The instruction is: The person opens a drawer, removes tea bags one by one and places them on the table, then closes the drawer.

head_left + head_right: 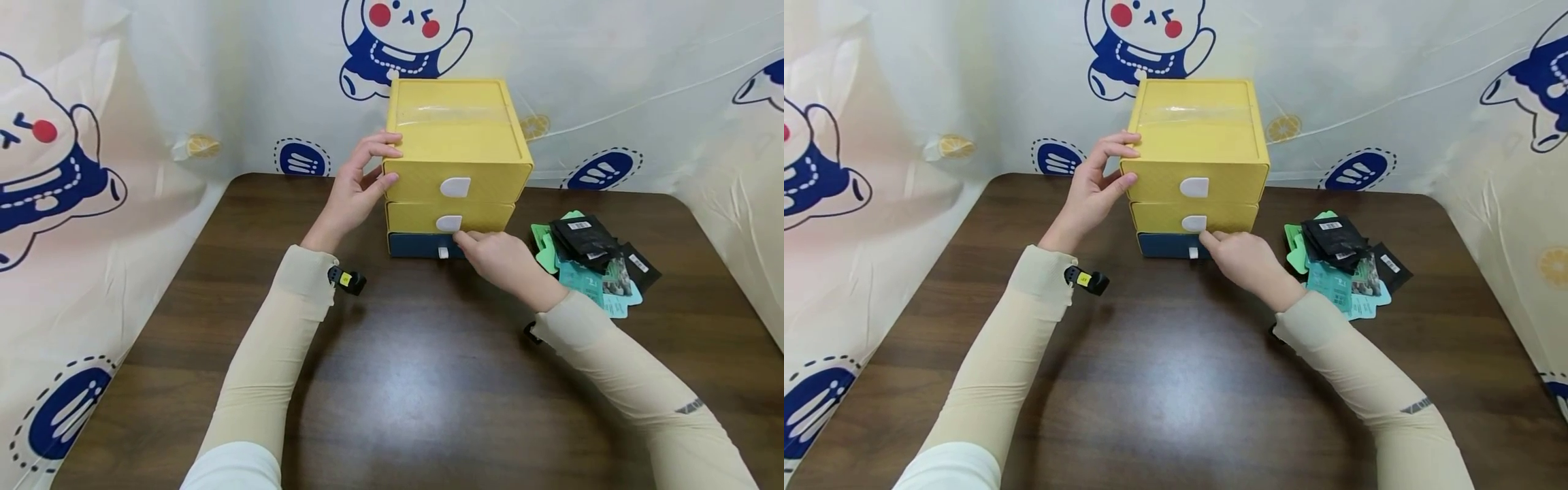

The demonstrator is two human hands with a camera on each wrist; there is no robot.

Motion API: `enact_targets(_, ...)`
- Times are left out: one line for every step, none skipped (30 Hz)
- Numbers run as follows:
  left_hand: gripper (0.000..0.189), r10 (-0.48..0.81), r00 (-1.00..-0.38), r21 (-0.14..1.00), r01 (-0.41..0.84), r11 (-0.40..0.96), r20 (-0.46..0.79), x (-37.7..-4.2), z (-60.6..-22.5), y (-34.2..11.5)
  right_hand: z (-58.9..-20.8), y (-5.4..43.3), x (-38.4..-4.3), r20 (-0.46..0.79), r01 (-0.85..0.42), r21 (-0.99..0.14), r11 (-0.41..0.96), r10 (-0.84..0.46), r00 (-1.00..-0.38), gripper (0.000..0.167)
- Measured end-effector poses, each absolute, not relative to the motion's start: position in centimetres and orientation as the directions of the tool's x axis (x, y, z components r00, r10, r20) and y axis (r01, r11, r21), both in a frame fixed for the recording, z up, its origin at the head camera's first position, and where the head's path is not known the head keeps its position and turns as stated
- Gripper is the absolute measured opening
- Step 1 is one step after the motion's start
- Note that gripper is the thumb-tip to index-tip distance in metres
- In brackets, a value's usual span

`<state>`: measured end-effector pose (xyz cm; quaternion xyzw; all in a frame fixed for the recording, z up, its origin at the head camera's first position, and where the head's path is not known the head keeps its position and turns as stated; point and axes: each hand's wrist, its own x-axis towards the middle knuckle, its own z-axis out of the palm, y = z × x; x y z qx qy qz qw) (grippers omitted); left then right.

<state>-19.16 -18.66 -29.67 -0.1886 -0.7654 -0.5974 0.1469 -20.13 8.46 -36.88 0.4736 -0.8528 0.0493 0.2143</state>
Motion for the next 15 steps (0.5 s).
enact_targets(0.026,0.116,-0.887,0.861,0.463,0.213,0.448,-19.0,-29.6,-18.6,-37.0,8.4,-20.1,0.394,-0.829,0.125,0.545,-0.794,-0.463,0.004)
enact_targets(0.026,0.117,-0.889,0.863,0.458,0.212,0.443,-19.0,-29.6,-18.6,-37.2,8.3,-20.0,0.374,-0.830,0.134,0.541,-0.804,-0.463,0.008)
enact_targets(0.026,0.119,-0.888,0.862,0.460,0.213,0.444,-18.9,-29.5,-18.5,-37.3,8.2,-20.0,0.353,-0.833,0.144,0.534,-0.814,-0.461,0.014)
enact_targets(0.027,0.118,-0.888,0.862,0.460,0.214,0.445,-19.0,-29.5,-18.5,-37.3,8.0,-20.1,0.332,-0.838,0.154,0.524,-0.826,-0.455,0.018)
enact_targets(0.027,0.118,-0.885,0.859,0.465,0.213,0.450,-19.0,-29.6,-18.5,-37.3,7.9,-20.1,0.312,-0.843,0.161,0.513,-0.837,-0.449,0.021)
enact_targets(0.027,0.117,-0.885,0.859,0.466,0.212,0.451,-19.1,-29.6,-18.6,-37.3,7.8,-20.2,0.290,-0.849,0.166,0.501,-0.848,-0.444,0.021)
enact_targets(0.026,0.115,-0.884,0.858,0.468,0.212,0.453,-19.3,-29.8,-18.6,-37.2,7.6,-20.3,0.267,-0.857,0.165,0.488,-0.858,-0.438,0.020)
enact_targets(0.026,0.114,-0.883,0.858,0.468,0.211,0.454,-19.3,-29.8,-18.7,-37.2,7.5,-20.4,0.243,-0.864,0.160,0.477,-0.868,-0.434,0.017)
enact_targets(0.026,0.114,-0.883,0.858,0.470,0.209,0.456,-19.4,-29.8,-18.7,-37.1,7.3,-20.5,0.216,-0.871,0.151,0.467,-0.876,-0.432,0.013)
enact_targets(0.026,0.114,-0.884,0.860,0.467,0.205,0.453,-19.3,-29.7,-18.7,-37.1,7.3,-20.6,0.191,-0.878,0.141,0.457,-0.883,-0.429,0.010)
enact_targets(0.026,0.116,-0.884,0.860,0.468,0.203,0.453,-19.1,-29.6,-18.6,-37.1,7.2,-20.6,0.167,-0.883,0.130,0.451,-0.888,-0.429,0.012)
enact_targets(0.026,0.118,-0.884,0.861,0.468,0.201,0.453,-18.9,-29.4,-18.6,-37.1,7.2,-20.7,0.144,-0.888,0.121,0.444,-0.893,-0.427,0.015)
enact_targets(0.026,0.121,-0.883,0.859,0.470,0.202,0.454,-18.7,-29.2,-18.5,-37.0,7.1,-20.7,0.123,-0.892,0.120,0.435,-0.898,-0.422,0.020)
enact_targets(0.026,0.122,-0.883,0.859,0.469,0.204,0.453,-18.5,-29.0,-18.4,-37.1,7.1,-20.7,0.106,-0.898,0.119,0.424,-0.904,-0.413,0.026)
enact_targets(0.026,0.123,-0.883,0.860,0.468,0.205,0.452,-18.3,-28.8,-18.4,-37.1,7.1,-20.8,0.096,-0.903,0.125,0.410,-0.911,-0.401,0.029)
